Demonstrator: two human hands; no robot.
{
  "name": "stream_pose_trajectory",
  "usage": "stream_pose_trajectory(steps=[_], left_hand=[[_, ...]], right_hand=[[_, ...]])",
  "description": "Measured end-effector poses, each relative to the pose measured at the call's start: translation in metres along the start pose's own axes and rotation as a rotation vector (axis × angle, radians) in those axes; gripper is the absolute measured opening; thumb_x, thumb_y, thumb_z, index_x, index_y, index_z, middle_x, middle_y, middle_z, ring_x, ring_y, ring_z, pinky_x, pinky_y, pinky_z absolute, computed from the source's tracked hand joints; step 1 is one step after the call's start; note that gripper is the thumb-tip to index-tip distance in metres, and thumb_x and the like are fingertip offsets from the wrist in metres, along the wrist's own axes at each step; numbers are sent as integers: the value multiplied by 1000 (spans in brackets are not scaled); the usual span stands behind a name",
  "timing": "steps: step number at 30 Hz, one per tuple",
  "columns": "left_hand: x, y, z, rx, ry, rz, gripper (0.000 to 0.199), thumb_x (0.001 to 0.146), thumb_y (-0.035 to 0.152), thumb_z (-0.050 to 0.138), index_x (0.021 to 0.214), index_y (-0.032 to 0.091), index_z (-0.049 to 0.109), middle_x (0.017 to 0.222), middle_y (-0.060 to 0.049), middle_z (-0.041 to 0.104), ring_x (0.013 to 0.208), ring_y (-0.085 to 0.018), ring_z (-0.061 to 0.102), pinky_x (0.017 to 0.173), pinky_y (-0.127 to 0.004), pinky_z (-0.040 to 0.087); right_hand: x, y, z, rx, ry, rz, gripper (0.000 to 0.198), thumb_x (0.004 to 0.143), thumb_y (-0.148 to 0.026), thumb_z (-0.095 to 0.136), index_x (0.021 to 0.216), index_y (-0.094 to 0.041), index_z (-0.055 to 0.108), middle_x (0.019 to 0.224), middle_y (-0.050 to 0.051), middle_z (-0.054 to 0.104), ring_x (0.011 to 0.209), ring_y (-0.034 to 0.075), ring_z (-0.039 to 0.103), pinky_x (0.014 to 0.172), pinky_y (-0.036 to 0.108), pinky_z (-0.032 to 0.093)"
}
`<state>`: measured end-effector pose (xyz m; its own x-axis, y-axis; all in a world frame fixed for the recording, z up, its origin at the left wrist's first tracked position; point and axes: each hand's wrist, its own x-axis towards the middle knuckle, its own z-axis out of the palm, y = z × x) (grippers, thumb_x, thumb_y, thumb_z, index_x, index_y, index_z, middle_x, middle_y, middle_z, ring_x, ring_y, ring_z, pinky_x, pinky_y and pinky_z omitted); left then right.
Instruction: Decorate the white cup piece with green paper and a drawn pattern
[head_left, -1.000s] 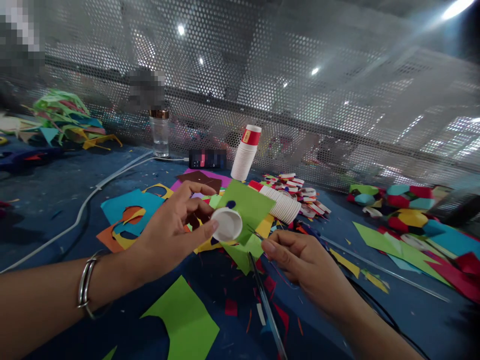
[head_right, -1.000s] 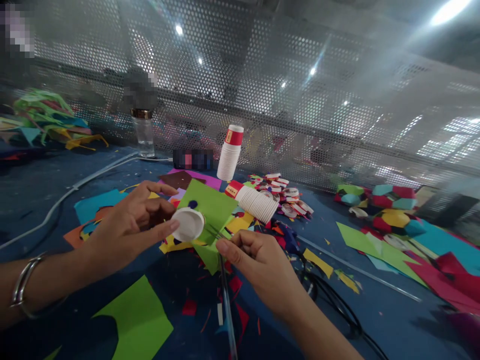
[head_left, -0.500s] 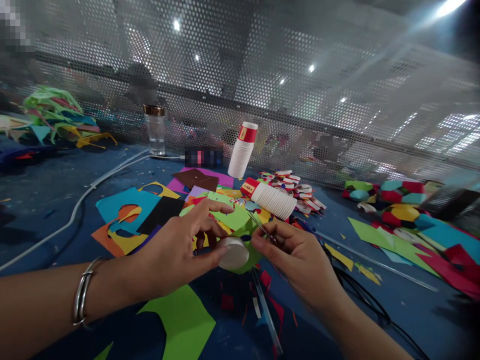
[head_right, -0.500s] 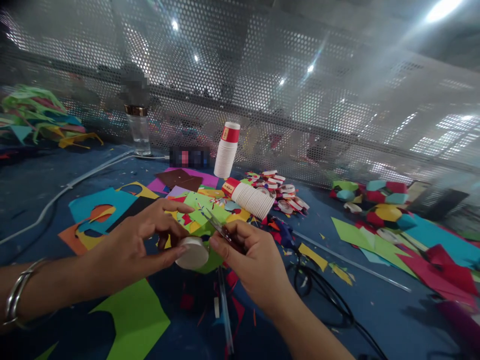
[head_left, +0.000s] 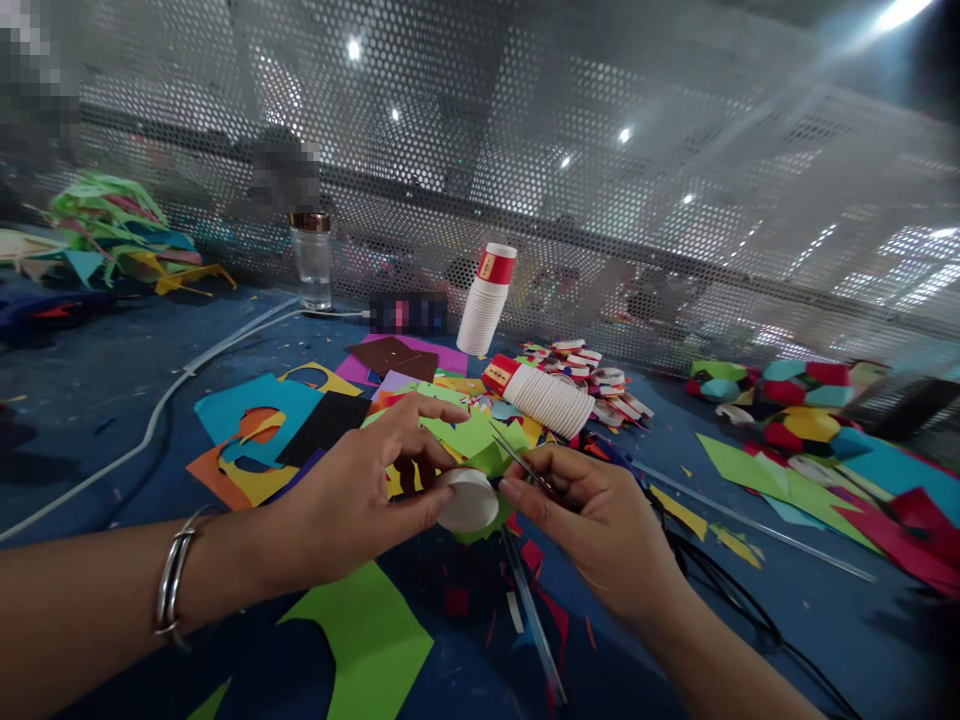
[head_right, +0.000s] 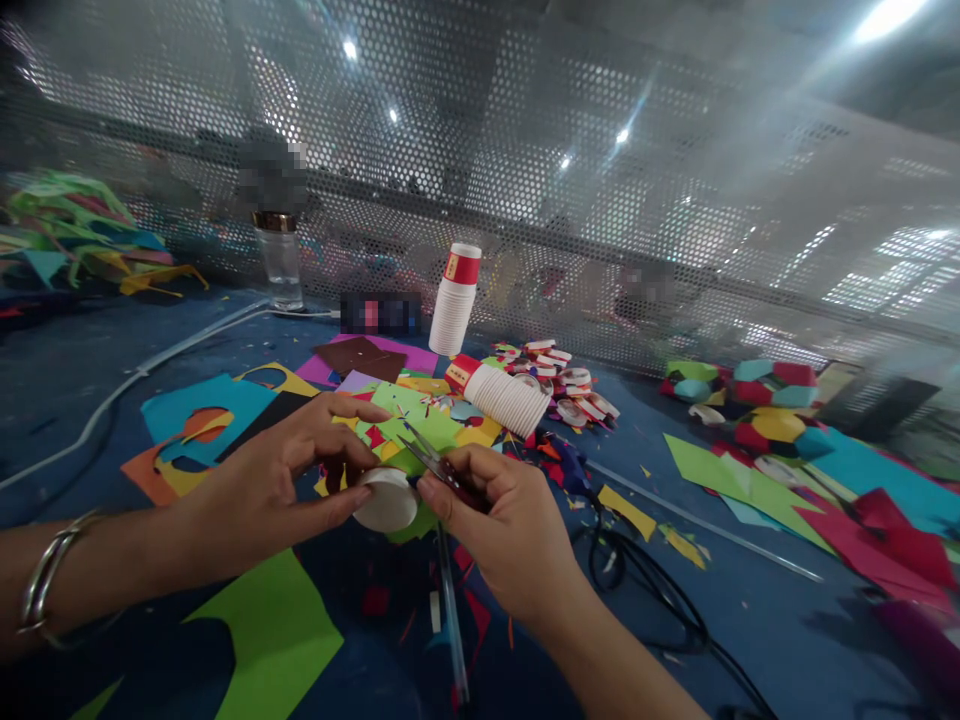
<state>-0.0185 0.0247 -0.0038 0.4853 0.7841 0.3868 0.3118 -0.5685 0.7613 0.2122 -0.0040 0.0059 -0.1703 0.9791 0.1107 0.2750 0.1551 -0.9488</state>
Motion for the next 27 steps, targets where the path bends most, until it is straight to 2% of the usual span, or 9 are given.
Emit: stream_pose_trajectory(steps=[6,9,11,13,18,27], left_hand=[[3,-2,0,-66,28,-46,10,88,28,64,92,19,62,133,-9,58,79,-11,61,68,-27,54],[6,-4,-1,-166,36,-111,22,90,35,66,104,21,59,123,-8,65,76,-12,62,66,-27,52],[7,-6,-2,-242,43,-165,35,90,37,67,119,23,52,109,-5,70,74,-13,63,65,-27,52],[8,-8,-2,-293,58,-197,43,89,36,69,125,25,47,99,-2,71,77,-14,65,68,-27,52],[8,-9,-3,-355,83,-223,45,86,36,73,119,25,46,93,0,73,81,-16,69,70,-29,53],[11,-10,-4,-371,129,-213,44,83,33,75,117,23,48,90,1,74,85,-16,70,72,-27,52]], right_hand=[[-1,0,-1,1,24,-1,18,83,-38,77,84,-20,72,75,-1,61,65,12,48,59,24,39],[-1,0,-3,15,8,-2,22,87,-42,74,86,-21,72,70,-4,54,57,9,38,52,23,31],[0,0,-3,31,-18,10,25,88,-45,73,86,-20,71,66,-5,48,53,7,28,48,23,24],[1,1,-4,55,-48,30,31,89,-49,70,85,-19,68,62,-7,40,50,6,21,45,24,18],[1,5,-4,111,-77,79,43,93,-59,60,80,-19,61,59,-9,28,50,7,17,44,24,12],[-4,-2,-3,176,-73,187,45,93,-59,60,85,-15,67,58,-8,31,49,6,15,42,24,10]])
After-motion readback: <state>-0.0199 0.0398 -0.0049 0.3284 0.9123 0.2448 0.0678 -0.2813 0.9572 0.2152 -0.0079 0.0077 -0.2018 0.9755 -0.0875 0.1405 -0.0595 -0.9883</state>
